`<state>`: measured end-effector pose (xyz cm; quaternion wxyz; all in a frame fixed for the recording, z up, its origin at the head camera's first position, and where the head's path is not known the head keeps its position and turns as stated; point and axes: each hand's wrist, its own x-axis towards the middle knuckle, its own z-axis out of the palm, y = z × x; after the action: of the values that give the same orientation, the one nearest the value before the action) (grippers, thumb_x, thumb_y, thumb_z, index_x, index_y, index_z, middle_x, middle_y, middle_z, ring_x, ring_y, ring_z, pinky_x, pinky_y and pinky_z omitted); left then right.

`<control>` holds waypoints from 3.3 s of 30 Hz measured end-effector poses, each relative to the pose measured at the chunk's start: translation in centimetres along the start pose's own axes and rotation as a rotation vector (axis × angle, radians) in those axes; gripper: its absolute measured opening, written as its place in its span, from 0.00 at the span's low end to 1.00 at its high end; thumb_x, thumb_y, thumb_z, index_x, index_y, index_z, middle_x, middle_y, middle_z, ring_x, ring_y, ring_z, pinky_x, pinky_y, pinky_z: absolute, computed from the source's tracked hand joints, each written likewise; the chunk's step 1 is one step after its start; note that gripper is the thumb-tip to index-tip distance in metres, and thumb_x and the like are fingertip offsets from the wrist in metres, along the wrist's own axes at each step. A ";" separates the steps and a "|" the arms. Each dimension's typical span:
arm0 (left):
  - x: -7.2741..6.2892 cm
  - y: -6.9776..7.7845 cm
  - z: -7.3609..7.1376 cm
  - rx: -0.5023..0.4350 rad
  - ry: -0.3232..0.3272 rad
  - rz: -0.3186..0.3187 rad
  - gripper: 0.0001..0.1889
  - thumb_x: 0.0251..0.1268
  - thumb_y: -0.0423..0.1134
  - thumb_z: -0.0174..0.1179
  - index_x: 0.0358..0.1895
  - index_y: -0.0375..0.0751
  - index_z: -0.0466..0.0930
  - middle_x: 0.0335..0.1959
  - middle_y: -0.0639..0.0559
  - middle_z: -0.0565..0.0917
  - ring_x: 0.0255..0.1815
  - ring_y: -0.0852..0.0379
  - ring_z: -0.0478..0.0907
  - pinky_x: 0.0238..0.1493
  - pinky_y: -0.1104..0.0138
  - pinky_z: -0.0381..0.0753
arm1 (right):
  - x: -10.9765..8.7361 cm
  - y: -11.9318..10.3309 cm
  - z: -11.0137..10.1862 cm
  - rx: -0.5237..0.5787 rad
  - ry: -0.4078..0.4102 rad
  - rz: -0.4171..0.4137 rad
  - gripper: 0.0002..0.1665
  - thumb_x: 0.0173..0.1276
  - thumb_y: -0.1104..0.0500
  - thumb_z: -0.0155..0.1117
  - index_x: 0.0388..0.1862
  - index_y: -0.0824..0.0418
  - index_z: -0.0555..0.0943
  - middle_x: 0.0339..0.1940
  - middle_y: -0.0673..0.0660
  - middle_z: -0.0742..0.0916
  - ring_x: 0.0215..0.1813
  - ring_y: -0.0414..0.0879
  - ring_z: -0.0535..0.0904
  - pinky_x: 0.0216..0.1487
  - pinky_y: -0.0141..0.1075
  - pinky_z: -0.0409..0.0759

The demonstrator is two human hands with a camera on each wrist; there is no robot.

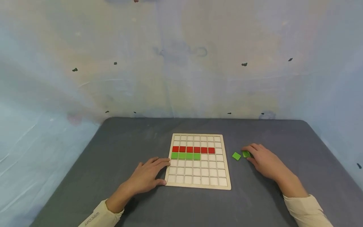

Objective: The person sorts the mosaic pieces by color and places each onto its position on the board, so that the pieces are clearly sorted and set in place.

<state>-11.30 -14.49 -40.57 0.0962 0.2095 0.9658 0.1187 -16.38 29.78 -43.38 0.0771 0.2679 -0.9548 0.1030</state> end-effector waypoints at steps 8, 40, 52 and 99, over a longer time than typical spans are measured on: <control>-0.1 -0.1 -0.1 -0.026 0.008 0.011 0.35 0.59 0.51 0.70 0.70 0.51 0.72 0.74 0.56 0.69 0.74 0.38 0.64 0.59 0.28 0.65 | -0.3 0.4 0.0 0.003 -0.003 -0.011 0.24 0.64 0.62 0.70 0.60 0.59 0.81 0.47 0.55 0.83 0.46 0.51 0.80 0.42 0.47 0.79; -0.1 0.0 -0.3 -0.028 0.017 0.011 0.35 0.59 0.50 0.70 0.70 0.50 0.72 0.74 0.55 0.69 0.74 0.37 0.64 0.59 0.29 0.65 | -0.2 1.0 -0.1 0.055 0.067 -0.012 0.22 0.66 0.65 0.68 0.60 0.59 0.81 0.48 0.56 0.82 0.48 0.50 0.81 0.44 0.50 0.80; 0.0 0.0 -0.2 -0.033 0.015 0.004 0.35 0.59 0.51 0.70 0.70 0.51 0.72 0.74 0.55 0.70 0.74 0.38 0.64 0.59 0.30 0.65 | -0.3 0.8 -0.2 0.049 0.075 -0.018 0.23 0.65 0.66 0.68 0.60 0.57 0.82 0.48 0.55 0.82 0.47 0.50 0.81 0.42 0.49 0.79; 0.0 -0.2 -0.2 -0.038 0.004 -0.002 0.34 0.59 0.52 0.70 0.70 0.51 0.72 0.74 0.56 0.69 0.75 0.38 0.64 0.59 0.29 0.65 | 1.3 -1.9 0.2 0.047 0.013 -0.048 0.22 0.68 0.63 0.67 0.61 0.55 0.81 0.49 0.52 0.82 0.48 0.44 0.80 0.44 0.44 0.80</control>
<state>-11.39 -14.72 -40.46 0.0985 0.2066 0.9637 0.1375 -16.52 27.51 -43.06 0.0796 0.2917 -0.9449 0.1252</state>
